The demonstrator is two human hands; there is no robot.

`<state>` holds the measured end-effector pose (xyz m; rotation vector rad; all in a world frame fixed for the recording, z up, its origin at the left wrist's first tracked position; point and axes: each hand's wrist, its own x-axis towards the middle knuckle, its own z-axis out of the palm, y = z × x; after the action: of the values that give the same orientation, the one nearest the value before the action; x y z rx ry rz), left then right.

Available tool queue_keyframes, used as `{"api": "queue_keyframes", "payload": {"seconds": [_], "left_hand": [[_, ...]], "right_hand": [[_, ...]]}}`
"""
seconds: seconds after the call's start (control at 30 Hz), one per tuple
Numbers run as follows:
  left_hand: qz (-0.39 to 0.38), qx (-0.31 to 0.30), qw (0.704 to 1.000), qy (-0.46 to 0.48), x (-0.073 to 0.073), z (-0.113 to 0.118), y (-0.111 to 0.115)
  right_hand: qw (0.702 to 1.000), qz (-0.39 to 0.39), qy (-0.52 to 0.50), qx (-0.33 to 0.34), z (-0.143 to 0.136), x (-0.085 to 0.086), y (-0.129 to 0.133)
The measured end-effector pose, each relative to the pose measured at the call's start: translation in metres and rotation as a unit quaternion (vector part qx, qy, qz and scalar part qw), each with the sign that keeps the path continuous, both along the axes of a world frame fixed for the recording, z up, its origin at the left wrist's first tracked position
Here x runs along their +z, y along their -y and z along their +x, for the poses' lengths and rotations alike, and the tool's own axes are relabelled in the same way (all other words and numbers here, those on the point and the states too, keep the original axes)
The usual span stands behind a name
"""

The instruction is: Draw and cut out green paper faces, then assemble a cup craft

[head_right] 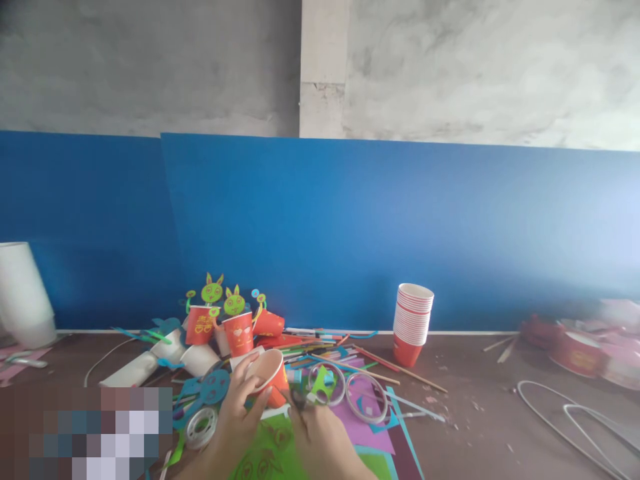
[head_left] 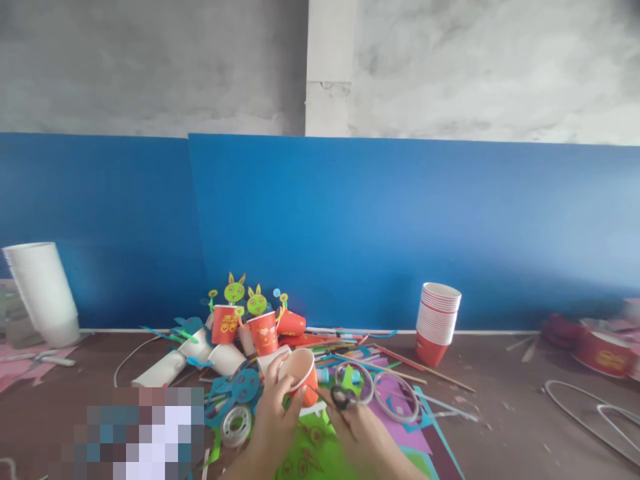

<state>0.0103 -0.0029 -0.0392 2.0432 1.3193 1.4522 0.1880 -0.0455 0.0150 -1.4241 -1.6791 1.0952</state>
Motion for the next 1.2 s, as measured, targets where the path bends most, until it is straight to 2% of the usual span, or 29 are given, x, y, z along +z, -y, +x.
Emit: {"api": "queue_keyframes", "payload": {"seconds": [0.07, 0.13, 0.17, 0.2, 0.27, 0.3, 0.37, 0.4, 0.43, 0.47, 0.5, 0.53, 0.6, 0.63, 0.7, 0.8, 0.9, 0.97, 1.13, 1.2], "left_hand": [[-0.006, 0.001, 1.000, 0.001, 0.000, 0.000, 0.000], [-0.006, 0.003, 1.000, 0.001, 0.000, 0.000, 0.000], [-0.005, 0.005, 1.000, -0.001, 0.001, 0.001, 0.000], [-0.003, 0.007, 1.000, -0.003, 0.002, 0.001, 0.001], [0.003, 0.008, 1.000, -0.003, 0.004, 0.001, 0.002], [0.007, 0.008, 1.000, -0.001, 0.005, 0.001, 0.002], [0.014, 0.006, 1.000, 0.006, 0.007, 0.002, 0.004], [0.013, 0.004, 1.000, 0.006, 0.007, 0.002, 0.005], [0.008, 0.004, 1.000, 0.002, 0.008, 0.002, 0.006], [-0.001, 0.005, 1.000, -0.006, 0.008, 0.003, 0.007], [-0.012, 0.006, 1.000, -0.016, 0.009, 0.004, 0.008], [-0.022, 0.008, 0.999, -0.027, 0.010, 0.005, 0.009], [-0.028, 0.015, 0.999, -0.042, 0.012, 0.007, 0.010], [-0.024, 0.022, 0.999, -0.044, 0.014, 0.008, 0.011], [-0.020, 0.034, 0.998, -0.045, 0.016, 0.009, 0.012], [-0.028, 0.044, 0.997, -0.049, 0.018, 0.010, 0.013], [-0.025, 0.042, 0.998, -0.050, 0.019, 0.010, 0.015], [-0.018, 0.039, 0.998, -0.045, 0.019, 0.010, 0.015], [-0.009, 0.055, 0.998, 0.016, 0.024, 0.003, 0.006], [-0.025, 0.050, 0.996, 0.065, 0.025, 0.000, 0.002]], "right_hand": [[0.989, 0.077, 0.127, 0.003, 0.000, -0.004, 0.003], [0.959, 0.144, 0.243, 0.019, 0.000, -0.005, 0.005], [0.954, 0.159, 0.252, 0.028, 0.000, -0.004, 0.005], [0.965, 0.147, 0.217, 0.032, 0.000, -0.003, 0.004], [0.996, 0.040, 0.071, 0.029, 0.000, 0.002, 0.002], [0.999, -0.042, -0.010, 0.024, 0.000, 0.004, 0.000], [0.974, -0.187, -0.124, 0.020, -0.001, 0.007, -0.002], [0.966, -0.217, -0.140, 0.019, -0.001, 0.007, -0.003], [0.971, -0.204, -0.122, 0.023, -0.002, 0.006, -0.003], [0.986, -0.150, -0.074, 0.025, -0.002, 0.005, -0.003], [0.997, -0.070, 0.000, 0.028, -0.002, 0.003, -0.002], [0.995, 0.022, 0.088, 0.031, -0.002, 0.001, 0.000], [0.949, 0.177, 0.259, 0.035, -0.001, 0.000, 0.003], [0.919, 0.221, 0.326, 0.036, 0.000, 0.001, 0.005], [0.869, 0.257, 0.422, 0.035, 0.000, 0.004, 0.007], [0.812, 0.287, 0.507, 0.041, 0.000, 0.010, 0.009], [0.784, 0.306, 0.538, 0.046, 0.001, 0.016, 0.011], [0.796, 0.304, 0.521, 0.047, 0.002, 0.020, 0.013], [0.895, 0.255, 0.356, 0.080, 0.011, 0.028, 0.015], [0.925, 0.250, 0.276, 0.076, 0.015, 0.028, 0.013]]}}
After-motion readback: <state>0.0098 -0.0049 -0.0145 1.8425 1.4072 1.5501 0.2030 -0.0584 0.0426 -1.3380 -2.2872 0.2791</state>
